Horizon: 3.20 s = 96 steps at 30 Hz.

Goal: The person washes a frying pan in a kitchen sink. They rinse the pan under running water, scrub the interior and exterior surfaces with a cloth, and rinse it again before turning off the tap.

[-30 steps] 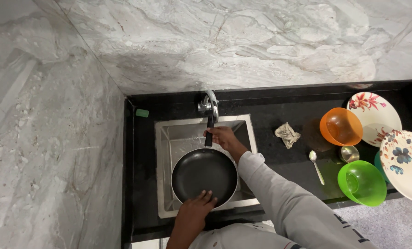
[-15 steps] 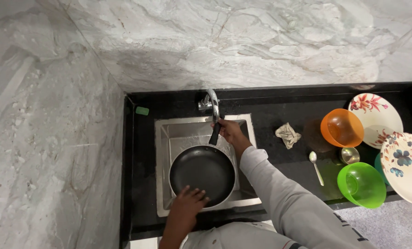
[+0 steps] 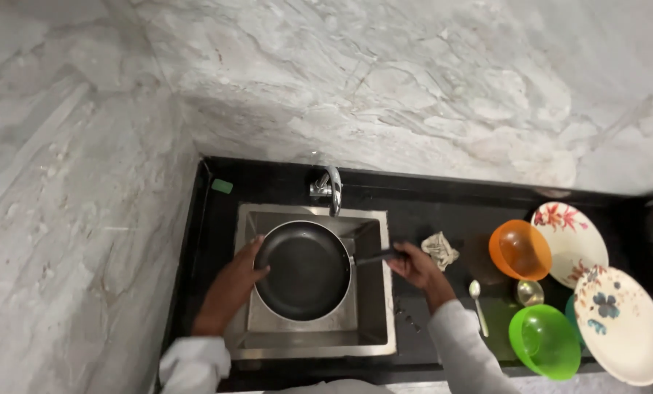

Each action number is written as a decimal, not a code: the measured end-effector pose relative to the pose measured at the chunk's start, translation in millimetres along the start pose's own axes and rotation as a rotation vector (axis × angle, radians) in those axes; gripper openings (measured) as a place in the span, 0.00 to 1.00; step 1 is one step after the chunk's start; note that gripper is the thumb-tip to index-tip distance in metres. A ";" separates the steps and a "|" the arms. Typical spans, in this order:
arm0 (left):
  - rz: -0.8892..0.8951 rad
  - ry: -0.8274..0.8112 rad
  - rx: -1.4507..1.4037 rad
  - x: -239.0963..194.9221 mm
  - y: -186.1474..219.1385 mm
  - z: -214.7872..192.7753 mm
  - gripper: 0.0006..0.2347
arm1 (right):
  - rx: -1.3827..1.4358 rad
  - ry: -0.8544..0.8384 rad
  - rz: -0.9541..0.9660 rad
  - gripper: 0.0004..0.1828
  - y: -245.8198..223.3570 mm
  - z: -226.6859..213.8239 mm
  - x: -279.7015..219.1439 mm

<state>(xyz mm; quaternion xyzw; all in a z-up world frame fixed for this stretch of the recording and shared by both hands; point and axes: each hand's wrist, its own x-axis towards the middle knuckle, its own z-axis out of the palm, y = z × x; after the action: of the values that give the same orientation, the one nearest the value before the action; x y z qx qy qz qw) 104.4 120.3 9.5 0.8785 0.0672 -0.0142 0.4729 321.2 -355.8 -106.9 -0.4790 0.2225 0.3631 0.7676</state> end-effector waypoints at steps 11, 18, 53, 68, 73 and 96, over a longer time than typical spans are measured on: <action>0.280 -0.107 0.277 89.4 -33.1 29.4 0.22 | -0.576 -0.148 0.103 0.16 90.6 46.6 -171.3; 0.150 -0.060 0.473 33.3 -35.8 48.8 0.36 | -0.639 -0.054 -0.148 0.17 153.5 19.4 -178.9; -0.530 0.035 -1.102 -86.3 -23.4 174.3 0.13 | -0.903 -0.012 -0.711 0.08 77.8 131.7 -66.4; -0.567 0.116 -0.939 -107.1 -7.5 170.8 0.17 | -1.311 0.049 -1.219 0.17 -45.8 212.3 56.7; -0.498 0.202 -0.924 -114.2 -32.5 194.2 0.17 | -1.460 0.048 -1.224 0.17 -47.8 209.5 86.4; -0.621 0.097 -0.918 -80.2 8.8 185.8 0.21 | -1.505 0.039 -1.342 0.06 -57.5 206.9 124.1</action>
<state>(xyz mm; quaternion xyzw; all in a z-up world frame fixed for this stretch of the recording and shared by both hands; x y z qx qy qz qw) 33.3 -47.6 -78.8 0.5207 0.3440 -0.0815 0.7771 443.2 -143.4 -67.9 -0.8712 -0.3677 -0.1059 0.3076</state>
